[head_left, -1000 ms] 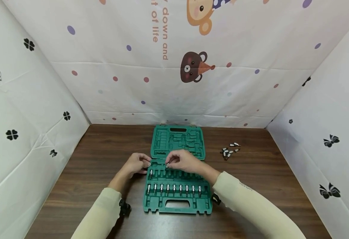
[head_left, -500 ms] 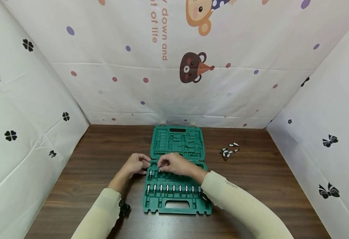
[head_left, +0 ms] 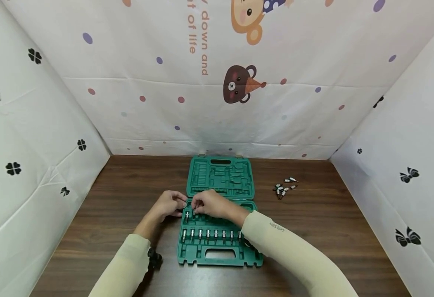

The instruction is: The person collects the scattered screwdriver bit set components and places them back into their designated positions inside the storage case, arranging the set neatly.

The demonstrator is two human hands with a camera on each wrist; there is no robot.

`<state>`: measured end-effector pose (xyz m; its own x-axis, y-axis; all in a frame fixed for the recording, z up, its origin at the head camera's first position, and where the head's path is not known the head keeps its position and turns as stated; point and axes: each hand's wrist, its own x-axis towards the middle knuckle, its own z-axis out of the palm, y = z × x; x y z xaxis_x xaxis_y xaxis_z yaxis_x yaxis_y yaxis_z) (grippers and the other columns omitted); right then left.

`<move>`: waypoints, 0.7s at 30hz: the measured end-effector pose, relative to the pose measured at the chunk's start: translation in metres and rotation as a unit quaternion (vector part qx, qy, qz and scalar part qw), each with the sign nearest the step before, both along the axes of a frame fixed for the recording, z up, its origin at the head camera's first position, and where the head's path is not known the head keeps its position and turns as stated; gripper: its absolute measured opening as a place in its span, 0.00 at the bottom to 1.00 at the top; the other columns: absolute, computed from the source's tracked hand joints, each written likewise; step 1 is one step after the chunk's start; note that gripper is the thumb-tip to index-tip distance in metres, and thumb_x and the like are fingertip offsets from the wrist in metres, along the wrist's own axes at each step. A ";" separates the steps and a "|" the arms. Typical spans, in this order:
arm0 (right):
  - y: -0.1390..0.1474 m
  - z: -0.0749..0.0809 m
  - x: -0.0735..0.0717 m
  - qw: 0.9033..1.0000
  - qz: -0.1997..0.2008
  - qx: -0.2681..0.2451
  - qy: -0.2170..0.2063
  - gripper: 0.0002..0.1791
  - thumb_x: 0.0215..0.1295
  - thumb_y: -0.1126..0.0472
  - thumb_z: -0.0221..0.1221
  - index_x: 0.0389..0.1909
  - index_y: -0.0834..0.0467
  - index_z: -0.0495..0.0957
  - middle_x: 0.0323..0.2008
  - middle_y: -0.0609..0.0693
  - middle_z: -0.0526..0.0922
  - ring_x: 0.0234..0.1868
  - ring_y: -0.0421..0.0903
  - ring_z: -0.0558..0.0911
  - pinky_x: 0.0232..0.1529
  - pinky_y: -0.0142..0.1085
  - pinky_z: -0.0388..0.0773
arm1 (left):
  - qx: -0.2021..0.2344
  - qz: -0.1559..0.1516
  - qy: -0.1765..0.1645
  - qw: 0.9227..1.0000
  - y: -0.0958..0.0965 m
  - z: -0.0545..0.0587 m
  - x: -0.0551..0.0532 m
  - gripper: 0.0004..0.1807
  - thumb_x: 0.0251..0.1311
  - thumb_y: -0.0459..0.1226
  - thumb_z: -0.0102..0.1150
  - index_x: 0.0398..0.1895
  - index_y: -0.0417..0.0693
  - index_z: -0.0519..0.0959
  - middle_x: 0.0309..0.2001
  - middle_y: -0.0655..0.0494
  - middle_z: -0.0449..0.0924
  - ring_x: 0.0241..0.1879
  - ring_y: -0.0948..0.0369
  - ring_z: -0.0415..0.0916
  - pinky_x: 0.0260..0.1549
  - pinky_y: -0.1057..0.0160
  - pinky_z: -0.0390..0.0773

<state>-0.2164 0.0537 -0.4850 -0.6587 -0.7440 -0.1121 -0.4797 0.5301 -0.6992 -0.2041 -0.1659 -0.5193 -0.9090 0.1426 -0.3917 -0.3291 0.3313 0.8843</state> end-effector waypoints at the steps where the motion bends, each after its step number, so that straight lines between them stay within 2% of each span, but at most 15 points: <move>1: 0.000 0.000 0.000 1.000 0.003 0.002 0.004 0.03 0.71 0.63 0.65 0.43 0.53 0.85 0.37 0.41 0.87 0.36 0.30 0.82 0.39 0.26 0.81 | 0.000 0.000 0.001 1.000 0.000 0.000 0.000 0.11 0.71 0.27 0.56 0.53 0.34 0.81 0.43 0.42 0.82 0.34 0.57 0.81 0.30 0.59 0.88; 10: -0.004 -0.002 0.001 0.999 0.030 0.030 0.035 0.03 0.70 0.62 0.67 0.41 0.53 0.85 0.36 0.40 0.86 0.34 0.30 0.80 0.38 0.25 0.79 | 0.004 -0.004 0.002 1.000 0.000 0.001 0.001 0.11 0.71 0.26 0.57 0.54 0.34 0.80 0.41 0.43 0.83 0.35 0.56 0.83 0.32 0.57 0.88; 21: -0.008 -0.001 0.001 0.997 0.031 0.051 0.044 0.03 0.69 0.63 0.67 0.39 0.51 0.86 0.36 0.42 0.86 0.34 0.31 0.80 0.38 0.25 0.79 | 0.000 -0.003 -0.001 1.000 0.000 0.003 0.001 0.12 0.71 0.26 0.57 0.54 0.34 0.80 0.42 0.43 0.83 0.35 0.56 0.83 0.32 0.58 0.88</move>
<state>-0.2154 0.0456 -0.4857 -0.6226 -0.7712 -0.1328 -0.5711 0.5638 -0.5966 -0.2028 -0.1655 -0.5163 -0.9077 0.1479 -0.3928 -0.3283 0.3326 0.8841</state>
